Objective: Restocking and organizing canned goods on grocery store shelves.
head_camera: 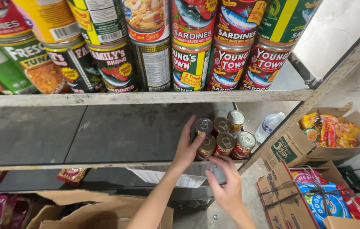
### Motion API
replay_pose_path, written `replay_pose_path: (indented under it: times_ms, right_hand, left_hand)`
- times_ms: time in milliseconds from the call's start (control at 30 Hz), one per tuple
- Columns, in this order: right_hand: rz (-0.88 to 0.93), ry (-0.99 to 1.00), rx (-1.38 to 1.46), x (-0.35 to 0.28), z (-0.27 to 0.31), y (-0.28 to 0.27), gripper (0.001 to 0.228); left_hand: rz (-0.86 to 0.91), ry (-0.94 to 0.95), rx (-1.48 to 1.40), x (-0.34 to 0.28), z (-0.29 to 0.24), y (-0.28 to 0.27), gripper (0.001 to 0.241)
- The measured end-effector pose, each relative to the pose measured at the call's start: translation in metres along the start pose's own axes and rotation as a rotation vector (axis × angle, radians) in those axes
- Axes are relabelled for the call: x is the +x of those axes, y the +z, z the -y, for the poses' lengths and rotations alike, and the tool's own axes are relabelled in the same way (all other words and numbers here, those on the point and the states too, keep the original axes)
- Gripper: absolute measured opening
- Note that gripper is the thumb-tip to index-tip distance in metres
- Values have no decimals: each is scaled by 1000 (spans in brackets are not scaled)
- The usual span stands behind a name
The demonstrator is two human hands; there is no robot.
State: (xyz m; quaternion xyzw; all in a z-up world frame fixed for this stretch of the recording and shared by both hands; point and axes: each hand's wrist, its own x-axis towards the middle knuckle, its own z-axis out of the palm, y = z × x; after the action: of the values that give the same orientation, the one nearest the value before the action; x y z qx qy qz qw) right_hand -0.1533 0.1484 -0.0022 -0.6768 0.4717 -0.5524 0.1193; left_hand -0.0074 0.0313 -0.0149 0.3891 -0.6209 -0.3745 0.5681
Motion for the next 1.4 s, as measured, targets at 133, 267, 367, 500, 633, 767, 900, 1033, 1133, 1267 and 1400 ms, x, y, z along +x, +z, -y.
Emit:
replay_pose_path:
  times_ms: [133, 267, 367, 500, 633, 767, 900, 1033, 1133, 1267, 1400]
  right_hand:
    - [55, 100, 277, -9, -19, 5, 37]
    - [158, 382, 925, -16, -18, 6, 42]
    - [211, 480, 1103, -25, -13, 4, 42]
    - [314, 523, 1202, -51, -12, -2, 43]
    - [450, 587, 1228, -81, 3, -9, 45]
    - [596, 687, 1387, -112, 23, -11, 45]
    - [752, 721, 1457, -143, 45, -13, 45]
    - [885, 718, 1487, -167, 63, -1, 44]
    - [1004, 763, 1441, -180, 79, 6, 45]
    - [1170, 813, 1385, -203, 97, 16, 44]
    - [1330, 789, 1402, -223, 127, 30, 44]
  left_hand:
    - [-149, 133, 61, -34, -25, -2, 68]
    - [-216, -31, -239, -83, -50, -3, 63]
    - [-287, -85, -433, -120, -53, -2, 58]
    - [-421, -136, -615, -170, -54, 9, 56]
    - [-519, -106, -669, -222, -67, 24, 57]
    - [-645, -96, -767, -273, -92, 28, 62]
    - [-728, -3, -723, -322, -121, 29, 70]
    - [-877, 34, -672, -359, -122, 27, 71]
    - [-972, 69, -622, -382, -131, 21, 71]
    - [-1113, 87, -602, -414, -147, 15, 67]
    - [-1243, 147, -597, -446, -156, 3, 64]
